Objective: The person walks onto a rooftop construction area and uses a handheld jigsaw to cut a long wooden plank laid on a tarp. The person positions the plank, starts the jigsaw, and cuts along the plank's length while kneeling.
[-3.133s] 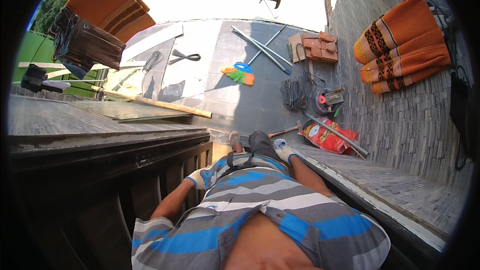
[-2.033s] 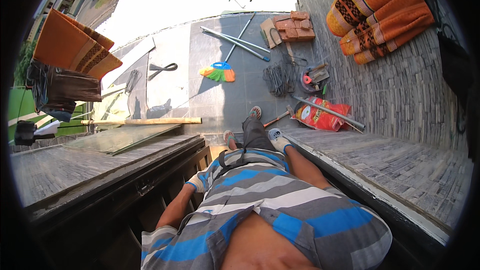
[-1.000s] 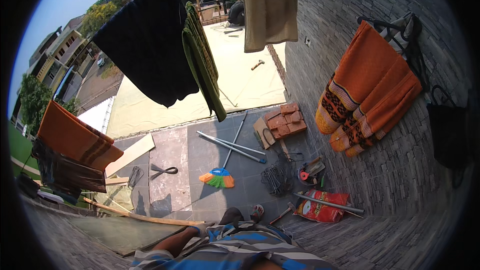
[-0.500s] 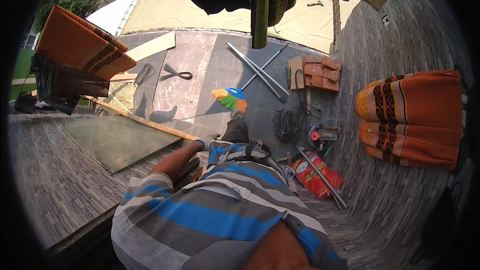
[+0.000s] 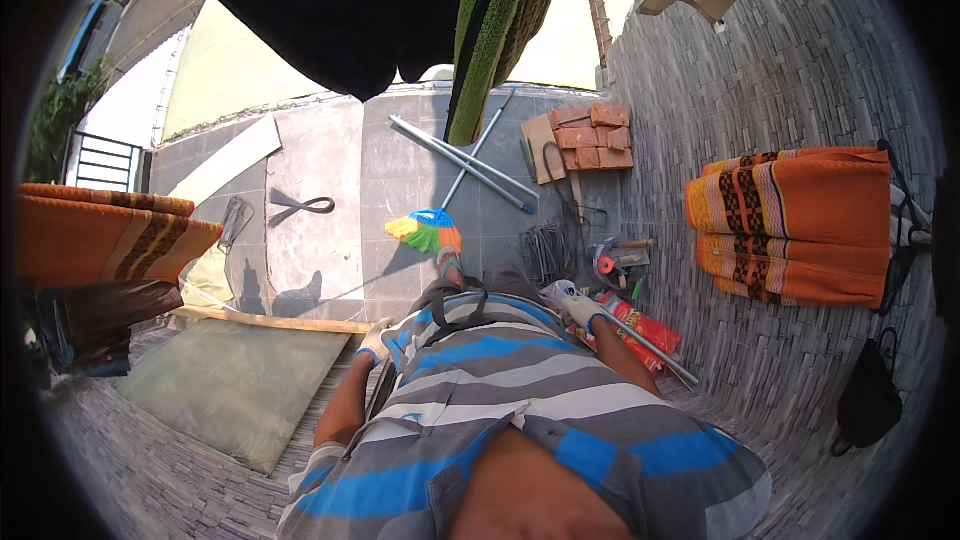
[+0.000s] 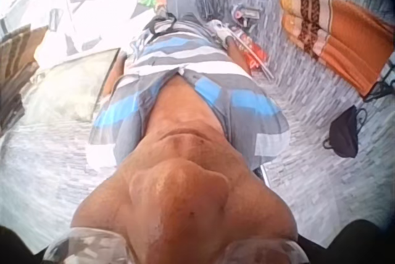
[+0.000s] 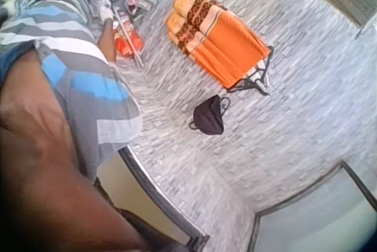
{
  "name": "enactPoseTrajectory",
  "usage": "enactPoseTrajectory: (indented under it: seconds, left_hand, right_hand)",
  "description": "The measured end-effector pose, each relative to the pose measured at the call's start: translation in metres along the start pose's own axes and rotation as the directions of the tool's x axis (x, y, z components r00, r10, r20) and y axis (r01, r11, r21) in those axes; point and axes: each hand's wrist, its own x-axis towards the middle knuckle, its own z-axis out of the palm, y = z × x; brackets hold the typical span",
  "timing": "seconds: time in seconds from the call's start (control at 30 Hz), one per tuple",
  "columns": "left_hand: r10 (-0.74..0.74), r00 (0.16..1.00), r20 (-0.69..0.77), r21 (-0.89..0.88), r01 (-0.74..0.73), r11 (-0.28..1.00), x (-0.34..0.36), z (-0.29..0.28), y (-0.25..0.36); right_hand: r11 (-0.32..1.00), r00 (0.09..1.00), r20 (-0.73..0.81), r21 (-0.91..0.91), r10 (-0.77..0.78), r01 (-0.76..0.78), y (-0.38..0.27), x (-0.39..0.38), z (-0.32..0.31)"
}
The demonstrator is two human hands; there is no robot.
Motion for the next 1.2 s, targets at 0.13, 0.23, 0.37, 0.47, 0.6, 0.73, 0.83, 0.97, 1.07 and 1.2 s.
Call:
enactPoseTrajectory:
  seconds: [0.13, 0.23, 0.37, 0.47, 0.6, 0.73, 0.83, 0.97, 1.07, 1.2]
  left_hand:
    - [-0.044, 0.999, -0.012, -0.115, 0.043, 0.992, -0.017, -0.022, 0.021]
    - [-0.151, 0.972, -0.181, -0.145, 0.125, 0.981, -0.021, -0.04, 0.001]
    - [-0.188, 0.935, -0.3, -0.111, 0.162, 0.981, -0.006, -0.035, -0.022]
    - [-0.301, 0.901, -0.314, -0.234, 0.233, 0.944, -0.007, -0.032, -0.049]
    - [-0.241, 0.893, -0.379, -0.117, 0.213, 0.97, 0.001, -0.006, -0.049]
    - [-0.28, 0.912, -0.301, -0.194, 0.229, 0.954, 0.033, 0.037, -0.105]
    - [-0.506, 0.846, -0.169, -0.478, 0.378, 0.793, 0.017, -0.006, -0.108]
    - [-0.425, 0.89, -0.166, -0.636, 0.233, 0.736, 0.082, -0.003, -0.006]
    - [-0.239, 0.96, -0.144, -0.531, 0.129, 0.837, 0.081, -0.102, -0.004]
    - [-0.486, 0.821, -0.3, -0.501, 0.298, 0.812, 0.154, -0.278, 0.054]
  right_hand:
    - [0.956, 0.993, -0.005, -0.272, -0.117, 0.111, -0.072, 0.028, 0.01]
    - [0.881, 0.973, 0.029, -0.419, -0.231, 0.222, -0.156, 0.016, 0.02]
    - [0.855, 0.96, 0.079, -0.439, -0.268, 0.275, -0.183, 0.069, 0.011]
    - [0.828, 0.938, 0.181, -0.442, -0.294, 0.345, -0.23, 0.078, 0.019]
    - [0.821, 0.924, 0.282, -0.442, -0.257, 0.363, -0.231, 0.158, -0.001]
    - [0.811, 0.928, 0.35, -0.5, -0.131, 0.303, -0.238, 0.206, -0.018]
    - [0.945, 0.928, 0.354, -0.246, -0.12, 0.216, -0.282, 0.194, 0.036]
    - [0.661, 0.961, 0.264, -0.707, -0.083, 0.251, -0.313, 0.249, -0.083]
    - [0.5, 0.912, 0.392, -0.77, -0.12, 0.397, -0.417, 0.23, -0.008]
    - [0.814, 0.989, 0.135, -0.567, -0.059, 0.126, -0.556, 0.159, 0.057]
